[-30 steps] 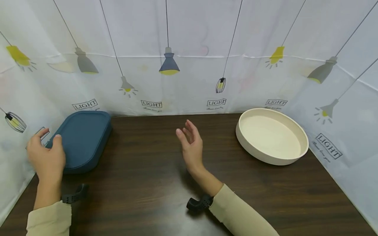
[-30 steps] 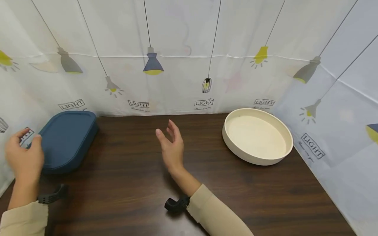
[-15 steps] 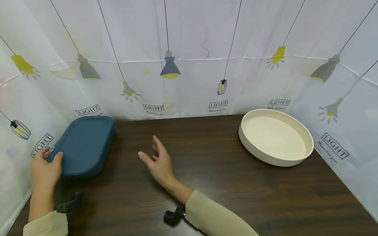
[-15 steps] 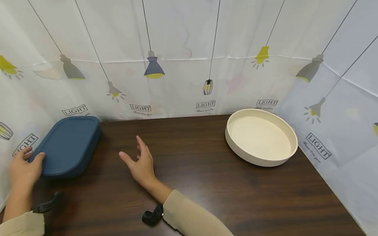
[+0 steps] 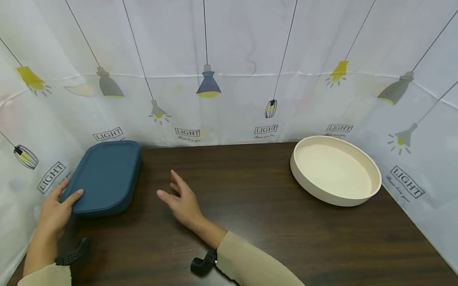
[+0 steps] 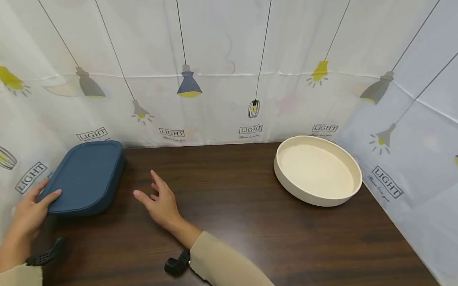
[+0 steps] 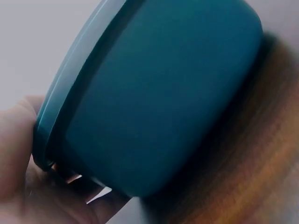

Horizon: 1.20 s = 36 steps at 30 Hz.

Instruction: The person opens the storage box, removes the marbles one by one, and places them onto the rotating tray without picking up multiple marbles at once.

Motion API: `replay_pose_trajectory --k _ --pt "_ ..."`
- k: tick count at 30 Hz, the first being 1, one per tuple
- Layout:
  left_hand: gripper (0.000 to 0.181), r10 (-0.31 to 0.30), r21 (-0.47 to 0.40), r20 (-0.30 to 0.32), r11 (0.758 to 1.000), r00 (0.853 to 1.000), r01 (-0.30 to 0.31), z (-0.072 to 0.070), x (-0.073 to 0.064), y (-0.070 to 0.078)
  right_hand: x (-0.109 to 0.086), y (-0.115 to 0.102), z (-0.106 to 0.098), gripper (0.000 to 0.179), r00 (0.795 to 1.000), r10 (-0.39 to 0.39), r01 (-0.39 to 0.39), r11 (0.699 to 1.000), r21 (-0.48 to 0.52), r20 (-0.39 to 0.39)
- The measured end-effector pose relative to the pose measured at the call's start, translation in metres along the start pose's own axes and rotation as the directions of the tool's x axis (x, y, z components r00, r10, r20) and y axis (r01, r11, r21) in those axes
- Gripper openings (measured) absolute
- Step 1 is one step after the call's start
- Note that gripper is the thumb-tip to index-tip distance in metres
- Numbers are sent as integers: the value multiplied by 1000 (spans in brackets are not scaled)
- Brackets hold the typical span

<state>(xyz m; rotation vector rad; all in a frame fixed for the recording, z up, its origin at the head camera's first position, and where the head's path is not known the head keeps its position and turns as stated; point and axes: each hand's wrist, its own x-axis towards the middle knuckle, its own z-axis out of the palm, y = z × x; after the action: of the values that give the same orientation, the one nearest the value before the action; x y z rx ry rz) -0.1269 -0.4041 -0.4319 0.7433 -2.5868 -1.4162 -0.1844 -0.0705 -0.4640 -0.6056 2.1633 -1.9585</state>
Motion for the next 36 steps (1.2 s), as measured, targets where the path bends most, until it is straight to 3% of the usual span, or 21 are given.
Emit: replay_pose_trajectory --k 6,10,17,27,36 --pt "76 72 81 -18 994 997 -70 0 -1 5 2 -3 13 72 999 -3 6 997 -75 33" --pt "76 98 93 -28 991 995 -95 9 -7 6 -2 -2 15 73 999 -5 8 998 -68 41" --pt "74 105 111 -50 989 993 -99 38 -12 22 -1 -4 12 72 1000 -3 3 999 -44 12" --pt "77 189 51 75 980 979 -193 73 -29 42 -4 -1 11 76 999 29 -28 999 20 -39" --pt "75 224 -12 102 975 969 -224 95 -38 59 -7 2 -9 75 998 9 -9 1000 -3 -63"
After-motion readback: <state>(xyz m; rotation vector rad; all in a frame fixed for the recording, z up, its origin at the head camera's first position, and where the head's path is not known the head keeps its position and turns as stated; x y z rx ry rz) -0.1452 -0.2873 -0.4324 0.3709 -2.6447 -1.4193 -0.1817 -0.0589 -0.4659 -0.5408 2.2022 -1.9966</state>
